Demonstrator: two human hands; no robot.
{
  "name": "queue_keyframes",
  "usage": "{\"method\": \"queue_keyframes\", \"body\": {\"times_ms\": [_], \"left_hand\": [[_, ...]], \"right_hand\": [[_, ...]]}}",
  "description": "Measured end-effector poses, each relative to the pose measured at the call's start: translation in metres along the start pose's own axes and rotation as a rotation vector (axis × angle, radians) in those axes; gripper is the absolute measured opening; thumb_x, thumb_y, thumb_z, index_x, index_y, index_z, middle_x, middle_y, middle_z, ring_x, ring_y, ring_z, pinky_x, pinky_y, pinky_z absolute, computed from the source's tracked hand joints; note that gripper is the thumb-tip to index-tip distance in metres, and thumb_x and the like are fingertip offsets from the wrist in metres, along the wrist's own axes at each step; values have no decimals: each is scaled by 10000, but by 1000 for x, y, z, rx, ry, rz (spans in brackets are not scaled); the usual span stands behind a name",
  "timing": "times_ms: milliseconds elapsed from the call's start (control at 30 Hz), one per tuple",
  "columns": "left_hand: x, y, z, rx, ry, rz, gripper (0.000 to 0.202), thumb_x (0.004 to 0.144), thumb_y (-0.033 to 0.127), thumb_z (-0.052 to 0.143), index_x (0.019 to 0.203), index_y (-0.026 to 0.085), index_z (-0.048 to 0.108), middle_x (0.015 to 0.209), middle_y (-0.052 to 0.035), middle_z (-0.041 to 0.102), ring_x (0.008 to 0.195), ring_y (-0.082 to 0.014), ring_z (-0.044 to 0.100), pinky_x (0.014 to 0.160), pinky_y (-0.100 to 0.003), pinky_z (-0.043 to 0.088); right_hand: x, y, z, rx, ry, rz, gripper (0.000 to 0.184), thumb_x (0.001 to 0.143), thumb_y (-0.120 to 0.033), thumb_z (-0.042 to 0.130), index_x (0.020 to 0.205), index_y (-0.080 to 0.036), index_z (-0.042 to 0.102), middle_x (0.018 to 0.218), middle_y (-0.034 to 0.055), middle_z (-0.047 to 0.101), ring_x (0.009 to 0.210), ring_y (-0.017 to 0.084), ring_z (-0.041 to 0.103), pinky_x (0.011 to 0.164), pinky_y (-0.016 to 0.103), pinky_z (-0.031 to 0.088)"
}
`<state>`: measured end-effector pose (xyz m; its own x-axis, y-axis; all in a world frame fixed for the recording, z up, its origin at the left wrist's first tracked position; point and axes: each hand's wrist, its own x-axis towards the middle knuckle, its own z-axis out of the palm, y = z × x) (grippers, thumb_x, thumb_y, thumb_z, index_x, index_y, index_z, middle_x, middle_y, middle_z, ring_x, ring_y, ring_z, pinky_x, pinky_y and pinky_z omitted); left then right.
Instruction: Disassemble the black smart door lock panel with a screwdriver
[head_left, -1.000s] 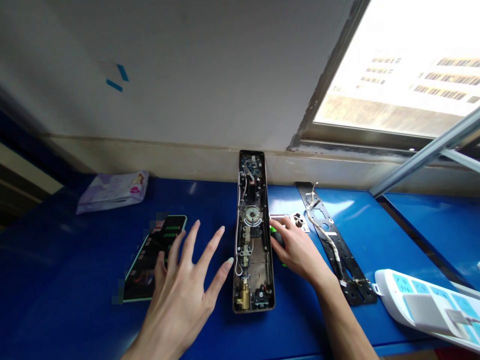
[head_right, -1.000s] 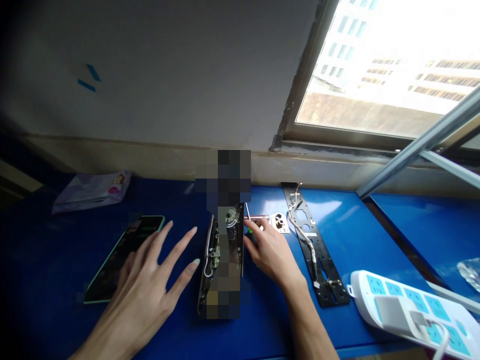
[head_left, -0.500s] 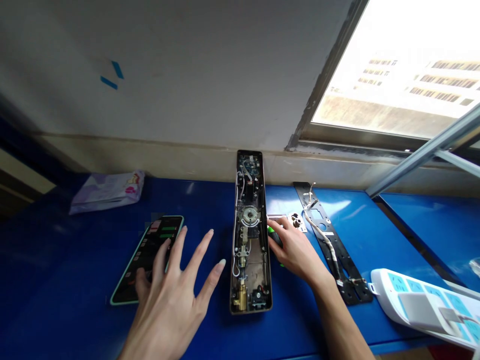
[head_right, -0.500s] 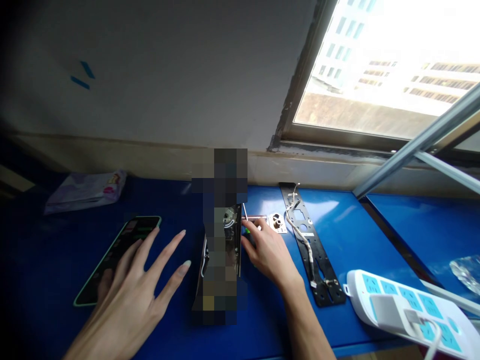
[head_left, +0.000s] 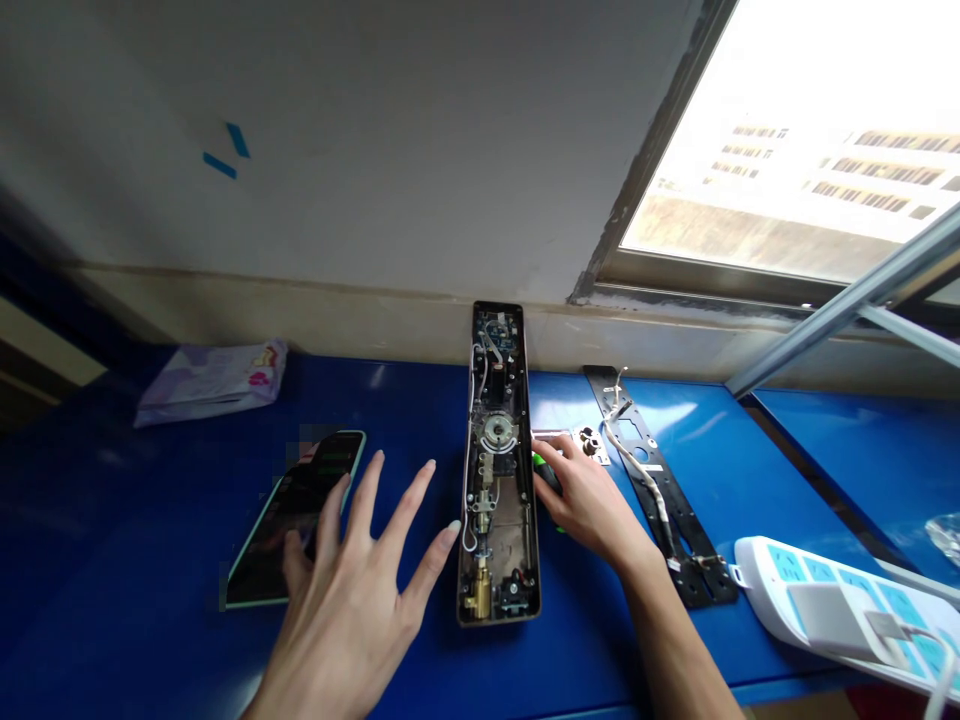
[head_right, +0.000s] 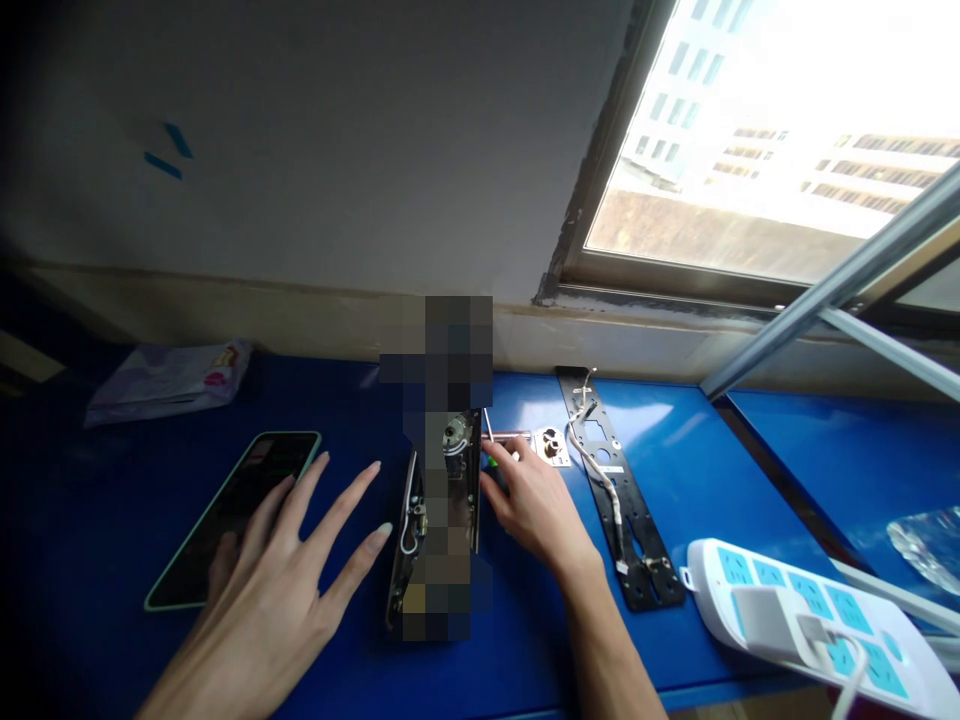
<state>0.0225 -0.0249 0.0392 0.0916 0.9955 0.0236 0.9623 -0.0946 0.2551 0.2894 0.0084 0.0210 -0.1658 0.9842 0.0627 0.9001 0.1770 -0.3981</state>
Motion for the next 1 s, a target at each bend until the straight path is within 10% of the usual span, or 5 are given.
{"method": "queue_keyframes", "body": {"times_ms": [500,1000], "left_hand": [[17,3,-7,-18,-5,-29,586,1061,640,349,1604,444,452,1760,-103,300,1598,-425,296,1169,-809,316],[-19,10,-2,-64,-56,-80,582,1041,696,312,1594,540,403,1796,-20,215,1635,-477,169,1053,-908,331]], "right_hand": [[1,-1,1,24,16,-13,426,1036,-244,535,1458,-258,590,1391,117,656,1217,262,700,1004,403,578],[0,-1,-1,43,3,-11,429,1045,-260,513,1468,-256,582,1413,118,640,1240,282,686,1014,425,569]]}}
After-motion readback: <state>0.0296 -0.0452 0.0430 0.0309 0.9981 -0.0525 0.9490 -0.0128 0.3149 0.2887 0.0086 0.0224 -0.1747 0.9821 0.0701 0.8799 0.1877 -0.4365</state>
